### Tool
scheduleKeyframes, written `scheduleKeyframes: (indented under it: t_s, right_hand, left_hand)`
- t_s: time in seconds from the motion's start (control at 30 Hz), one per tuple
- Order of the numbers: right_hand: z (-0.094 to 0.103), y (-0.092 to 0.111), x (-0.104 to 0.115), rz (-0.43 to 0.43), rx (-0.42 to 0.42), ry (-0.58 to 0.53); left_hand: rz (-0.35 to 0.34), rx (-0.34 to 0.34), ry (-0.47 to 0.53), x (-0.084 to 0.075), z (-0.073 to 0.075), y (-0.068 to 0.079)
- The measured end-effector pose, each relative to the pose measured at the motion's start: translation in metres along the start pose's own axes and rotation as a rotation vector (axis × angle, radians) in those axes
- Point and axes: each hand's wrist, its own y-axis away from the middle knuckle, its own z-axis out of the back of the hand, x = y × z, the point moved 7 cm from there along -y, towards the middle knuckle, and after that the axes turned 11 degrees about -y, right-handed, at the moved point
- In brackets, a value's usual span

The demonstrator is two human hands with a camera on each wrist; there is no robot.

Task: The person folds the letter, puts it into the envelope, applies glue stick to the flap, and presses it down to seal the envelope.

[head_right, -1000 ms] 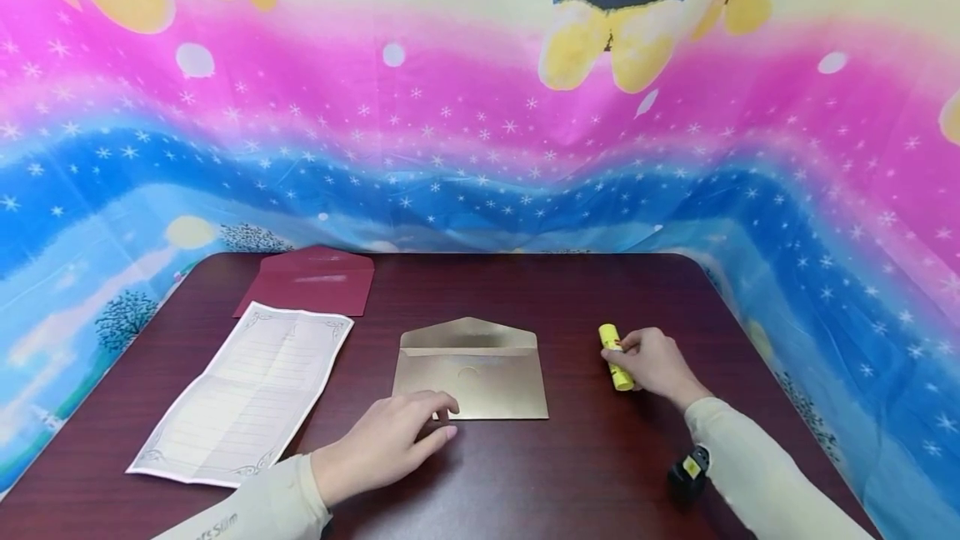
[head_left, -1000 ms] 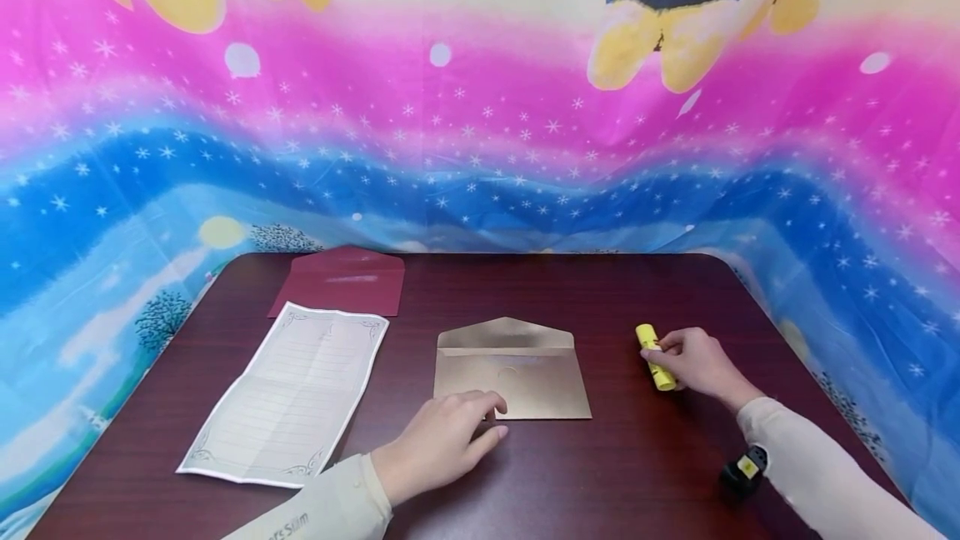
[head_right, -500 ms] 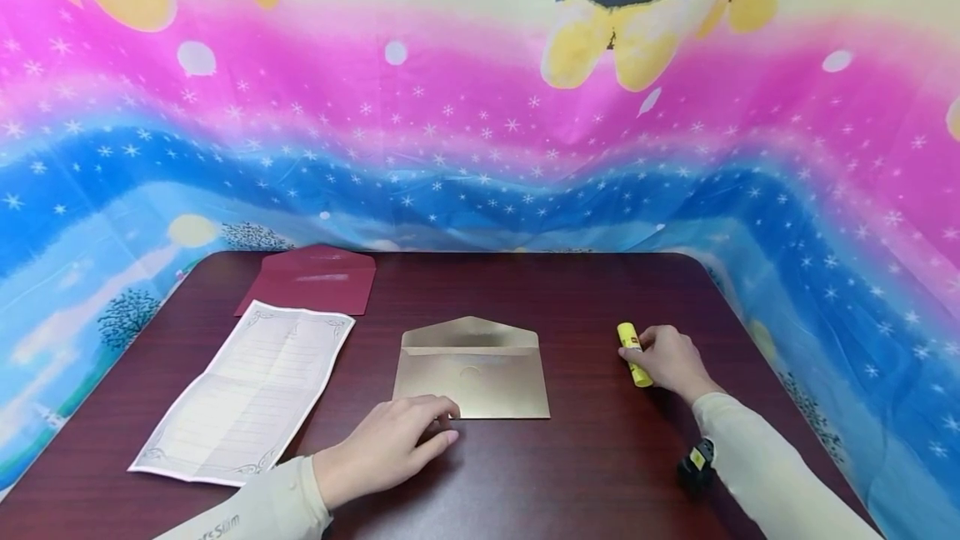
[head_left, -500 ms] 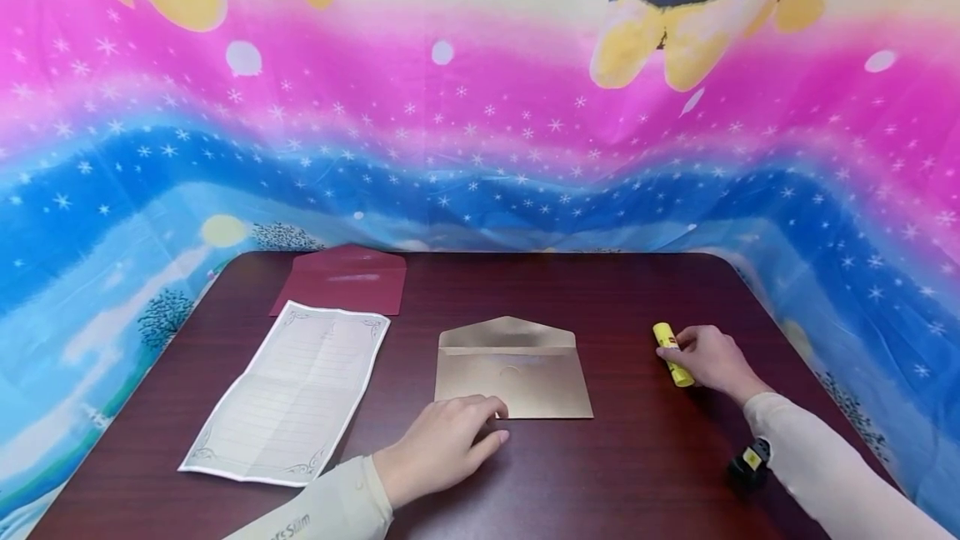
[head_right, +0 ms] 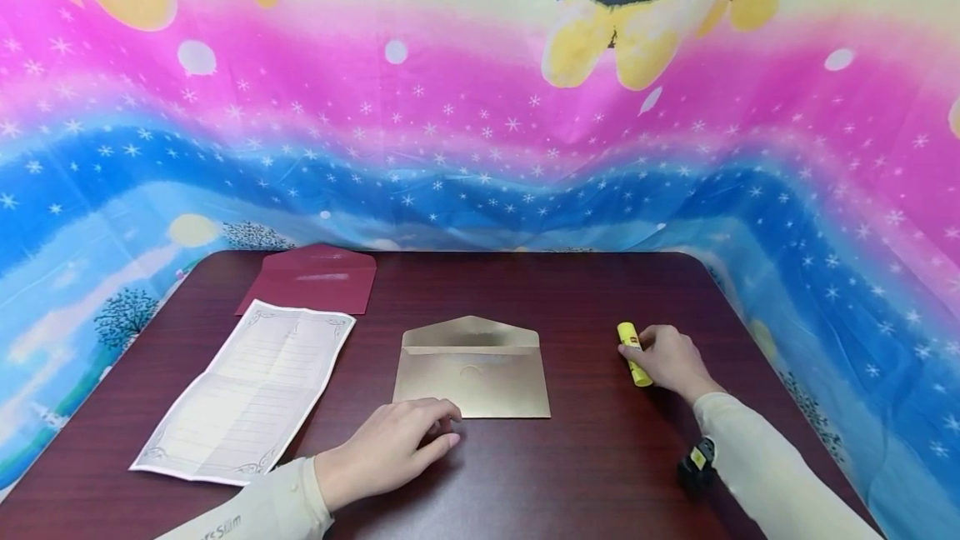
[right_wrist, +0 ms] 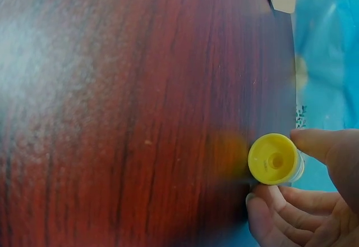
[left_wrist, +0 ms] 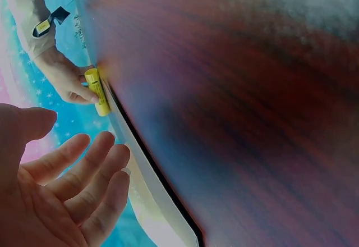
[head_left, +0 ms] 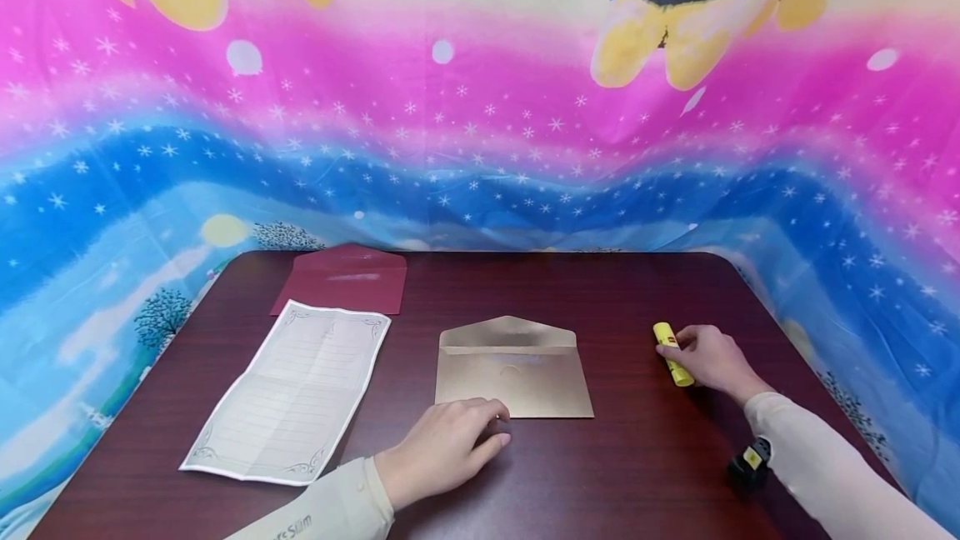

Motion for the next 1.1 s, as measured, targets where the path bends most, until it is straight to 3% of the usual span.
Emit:
scheduleKeyframes:
  t_s: [0.8, 1.1]
  right_hand:
    - [0.002, 0.002, 0.003, -0.006, 0.005, -0.019]
    - [0.015, 0.004, 0.015, 0.052, -0.079, 0.045]
  left_hand:
    - [-0.007, -0.007, 0.017, 0.0, -0.001, 0.002]
    - [0.032, -0.003, 0.012, 0.006, 0.005, -0.002]
